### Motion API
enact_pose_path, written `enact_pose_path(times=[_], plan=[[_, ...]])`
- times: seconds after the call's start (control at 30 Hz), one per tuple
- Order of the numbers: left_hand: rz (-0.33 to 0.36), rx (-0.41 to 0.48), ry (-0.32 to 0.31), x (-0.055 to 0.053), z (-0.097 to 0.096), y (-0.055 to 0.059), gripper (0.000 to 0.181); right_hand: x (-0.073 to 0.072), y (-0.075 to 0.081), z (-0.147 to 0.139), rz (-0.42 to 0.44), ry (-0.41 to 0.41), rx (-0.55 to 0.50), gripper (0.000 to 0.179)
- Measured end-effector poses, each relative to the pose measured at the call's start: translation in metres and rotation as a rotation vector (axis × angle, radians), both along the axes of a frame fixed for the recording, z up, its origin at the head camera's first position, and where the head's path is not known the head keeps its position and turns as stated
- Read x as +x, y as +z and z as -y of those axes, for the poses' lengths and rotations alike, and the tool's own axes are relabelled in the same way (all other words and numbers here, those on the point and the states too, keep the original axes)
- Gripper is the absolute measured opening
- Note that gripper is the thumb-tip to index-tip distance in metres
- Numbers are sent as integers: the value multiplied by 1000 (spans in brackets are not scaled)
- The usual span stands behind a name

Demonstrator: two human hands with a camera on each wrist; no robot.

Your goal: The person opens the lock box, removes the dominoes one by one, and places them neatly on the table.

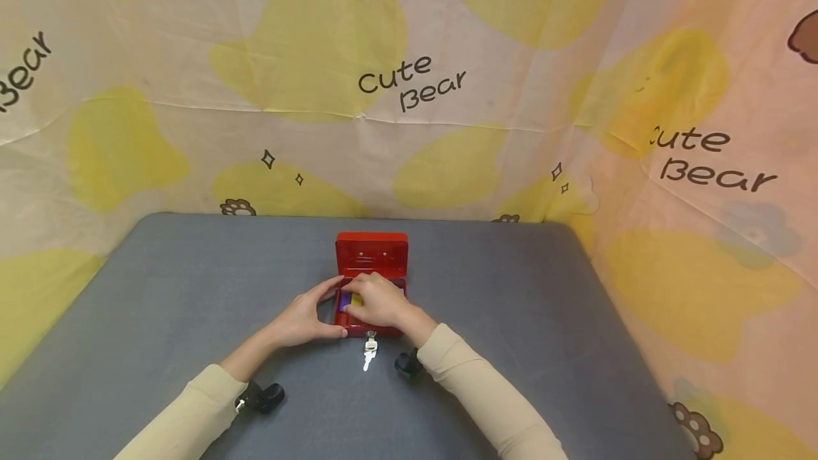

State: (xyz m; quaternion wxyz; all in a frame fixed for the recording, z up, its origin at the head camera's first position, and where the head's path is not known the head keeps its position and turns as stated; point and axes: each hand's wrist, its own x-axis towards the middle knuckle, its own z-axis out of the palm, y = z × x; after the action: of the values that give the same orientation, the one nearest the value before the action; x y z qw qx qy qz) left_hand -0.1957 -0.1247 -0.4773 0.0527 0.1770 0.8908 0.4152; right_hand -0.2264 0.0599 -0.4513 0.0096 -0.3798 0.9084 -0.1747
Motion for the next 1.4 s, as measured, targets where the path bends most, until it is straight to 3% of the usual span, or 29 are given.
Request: enact_pose_path(times=[0.47, 1.07, 1.4], plan=[[-3, 17, -10, -1, 0, 0, 92, 3, 0, 5, -48, -39, 83, 38], [-24, 24, -12, -1, 0, 1, 92, 2, -3, 4, -16, -6, 32, 38], [-7, 27, -25, 0, 1, 0, 94, 1, -3, 9, -65, -23, 117, 45]])
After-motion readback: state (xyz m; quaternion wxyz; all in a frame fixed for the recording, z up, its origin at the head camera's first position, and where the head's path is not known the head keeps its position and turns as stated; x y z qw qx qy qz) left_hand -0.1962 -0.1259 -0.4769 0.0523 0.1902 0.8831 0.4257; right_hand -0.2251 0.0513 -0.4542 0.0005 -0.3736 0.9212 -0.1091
